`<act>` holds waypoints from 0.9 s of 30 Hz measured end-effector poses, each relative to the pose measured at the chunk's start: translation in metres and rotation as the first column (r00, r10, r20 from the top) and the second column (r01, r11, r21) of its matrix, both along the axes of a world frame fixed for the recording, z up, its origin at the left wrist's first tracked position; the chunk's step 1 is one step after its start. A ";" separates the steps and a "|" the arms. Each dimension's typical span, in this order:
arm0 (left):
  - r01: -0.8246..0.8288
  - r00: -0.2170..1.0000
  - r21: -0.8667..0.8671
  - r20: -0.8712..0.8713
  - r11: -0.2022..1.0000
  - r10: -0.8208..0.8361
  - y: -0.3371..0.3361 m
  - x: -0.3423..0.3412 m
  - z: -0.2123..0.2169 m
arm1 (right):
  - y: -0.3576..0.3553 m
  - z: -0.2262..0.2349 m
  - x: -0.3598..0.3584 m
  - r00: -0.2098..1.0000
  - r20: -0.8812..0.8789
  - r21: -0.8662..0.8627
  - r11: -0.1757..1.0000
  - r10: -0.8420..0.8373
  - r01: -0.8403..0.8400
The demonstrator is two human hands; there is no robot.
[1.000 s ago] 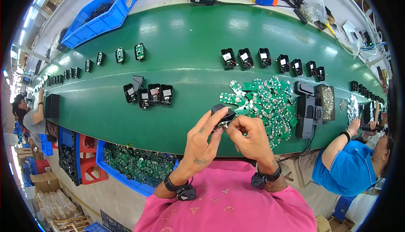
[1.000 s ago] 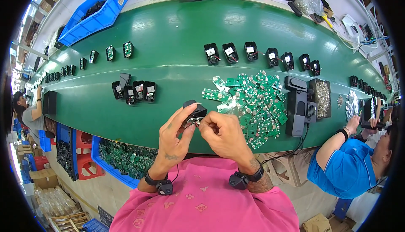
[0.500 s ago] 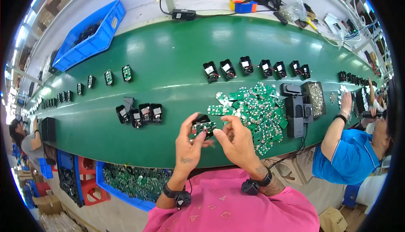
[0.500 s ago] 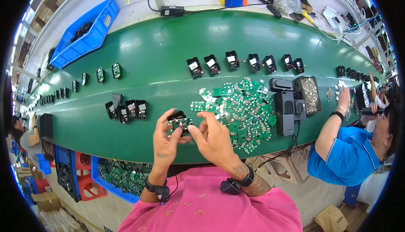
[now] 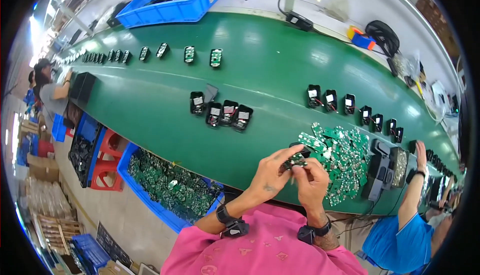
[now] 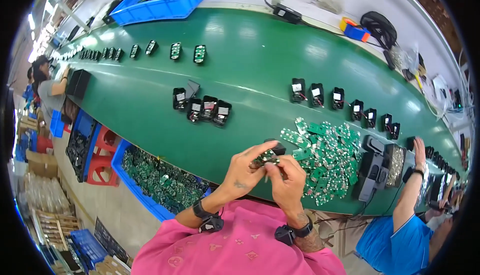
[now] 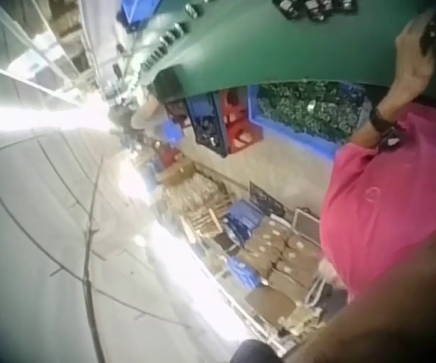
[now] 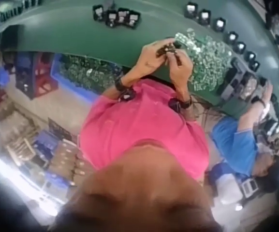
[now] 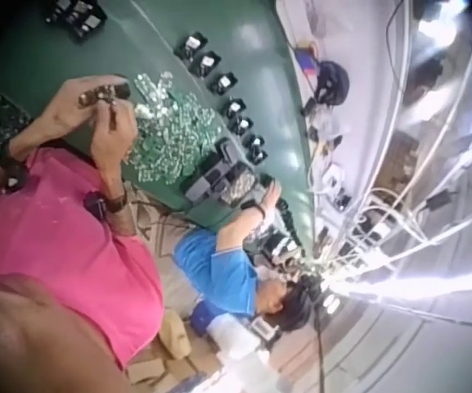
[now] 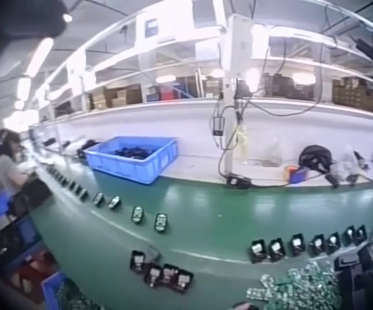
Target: Assembling electronic circuit boards into plastic housings on a production line.
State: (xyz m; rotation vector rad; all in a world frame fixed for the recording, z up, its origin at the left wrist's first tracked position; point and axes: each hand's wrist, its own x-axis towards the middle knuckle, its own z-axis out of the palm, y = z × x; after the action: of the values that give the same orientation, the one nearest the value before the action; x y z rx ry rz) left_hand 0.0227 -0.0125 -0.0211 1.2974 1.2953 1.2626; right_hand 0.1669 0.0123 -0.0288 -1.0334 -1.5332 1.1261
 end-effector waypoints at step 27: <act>0.070 0.937 -0.056 0.346 0.996 -0.046 -0.003 -0.042 0.004 | 0.018 0.042 -0.017 0.842 0.532 -0.065 0.996 0.092 -0.068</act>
State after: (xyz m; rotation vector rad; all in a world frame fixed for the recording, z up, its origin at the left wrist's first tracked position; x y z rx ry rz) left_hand -0.0189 -0.0154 -0.0171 1.0042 1.0325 1.3239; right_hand 0.1499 0.0308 0.0127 -1.4076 -2.0118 0.9722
